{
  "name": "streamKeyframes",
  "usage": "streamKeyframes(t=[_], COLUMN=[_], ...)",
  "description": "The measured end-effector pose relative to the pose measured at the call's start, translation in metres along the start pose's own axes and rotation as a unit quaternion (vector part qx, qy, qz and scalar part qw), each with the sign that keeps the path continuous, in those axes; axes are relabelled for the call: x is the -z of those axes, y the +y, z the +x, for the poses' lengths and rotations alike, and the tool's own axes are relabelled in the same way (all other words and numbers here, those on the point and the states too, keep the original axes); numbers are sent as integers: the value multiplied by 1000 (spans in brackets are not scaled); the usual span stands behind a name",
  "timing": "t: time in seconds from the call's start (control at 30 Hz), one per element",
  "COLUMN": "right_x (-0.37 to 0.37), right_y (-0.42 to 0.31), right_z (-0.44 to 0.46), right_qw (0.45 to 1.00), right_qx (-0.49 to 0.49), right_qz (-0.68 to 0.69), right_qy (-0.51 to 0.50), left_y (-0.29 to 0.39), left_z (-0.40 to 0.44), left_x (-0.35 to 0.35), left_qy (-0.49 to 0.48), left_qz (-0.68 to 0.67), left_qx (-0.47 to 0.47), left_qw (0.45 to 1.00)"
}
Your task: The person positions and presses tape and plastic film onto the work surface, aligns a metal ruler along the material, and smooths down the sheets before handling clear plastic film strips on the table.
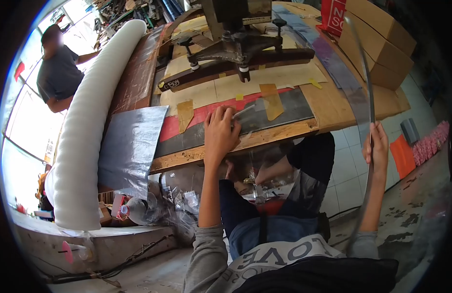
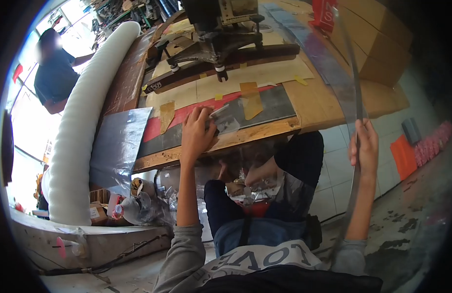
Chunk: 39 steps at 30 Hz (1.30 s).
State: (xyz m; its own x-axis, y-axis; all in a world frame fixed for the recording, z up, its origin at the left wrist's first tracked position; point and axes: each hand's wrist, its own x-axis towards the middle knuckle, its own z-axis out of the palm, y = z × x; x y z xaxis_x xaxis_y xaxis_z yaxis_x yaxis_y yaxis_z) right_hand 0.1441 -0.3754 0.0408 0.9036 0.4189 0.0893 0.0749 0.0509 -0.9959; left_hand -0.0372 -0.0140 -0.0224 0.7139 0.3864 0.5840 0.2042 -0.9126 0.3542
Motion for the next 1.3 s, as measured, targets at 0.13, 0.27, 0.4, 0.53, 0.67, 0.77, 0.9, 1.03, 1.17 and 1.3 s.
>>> streamKeyframes(t=[0.13,0.27,0.4,0.53,0.67,0.77,0.9,1.03,1.17,1.3], right_x=[-12,-30,-68,-98,-119,-130,-133,-136,-145,-146], right_y=[-4,3,3,14,17,25,31,37,37,35], right_z=[-69,-131,-130,-106,-82,-72,-71,-71,-73,-69], right_qw=[991,976,966,958,961,963,966,968,974,973], right_qx=[-78,-177,-167,-155,-141,-142,-141,-141,-138,-148], right_qz=[64,78,20,39,42,63,78,80,40,0], right_qy=[-87,-100,-194,-239,-236,-222,-203,-191,-174,-179], left_y=[0,-1,2,-1,-5,-7,-9,-6,-3,1], left_z=[5,7,-2,1,6,4,2,0,0,-2], left_x=[0,-2,2,-2,-6,-7,-7,-5,-3,-1], left_qy=[19,38,42,23,9,17,9,-2,-6,-7], left_qz=[5,32,13,45,64,46,44,11,24,49], left_qx=[11,37,15,20,25,6,-3,0,-11,-20], left_qw=[1000,998,999,999,998,999,999,1000,1000,999])
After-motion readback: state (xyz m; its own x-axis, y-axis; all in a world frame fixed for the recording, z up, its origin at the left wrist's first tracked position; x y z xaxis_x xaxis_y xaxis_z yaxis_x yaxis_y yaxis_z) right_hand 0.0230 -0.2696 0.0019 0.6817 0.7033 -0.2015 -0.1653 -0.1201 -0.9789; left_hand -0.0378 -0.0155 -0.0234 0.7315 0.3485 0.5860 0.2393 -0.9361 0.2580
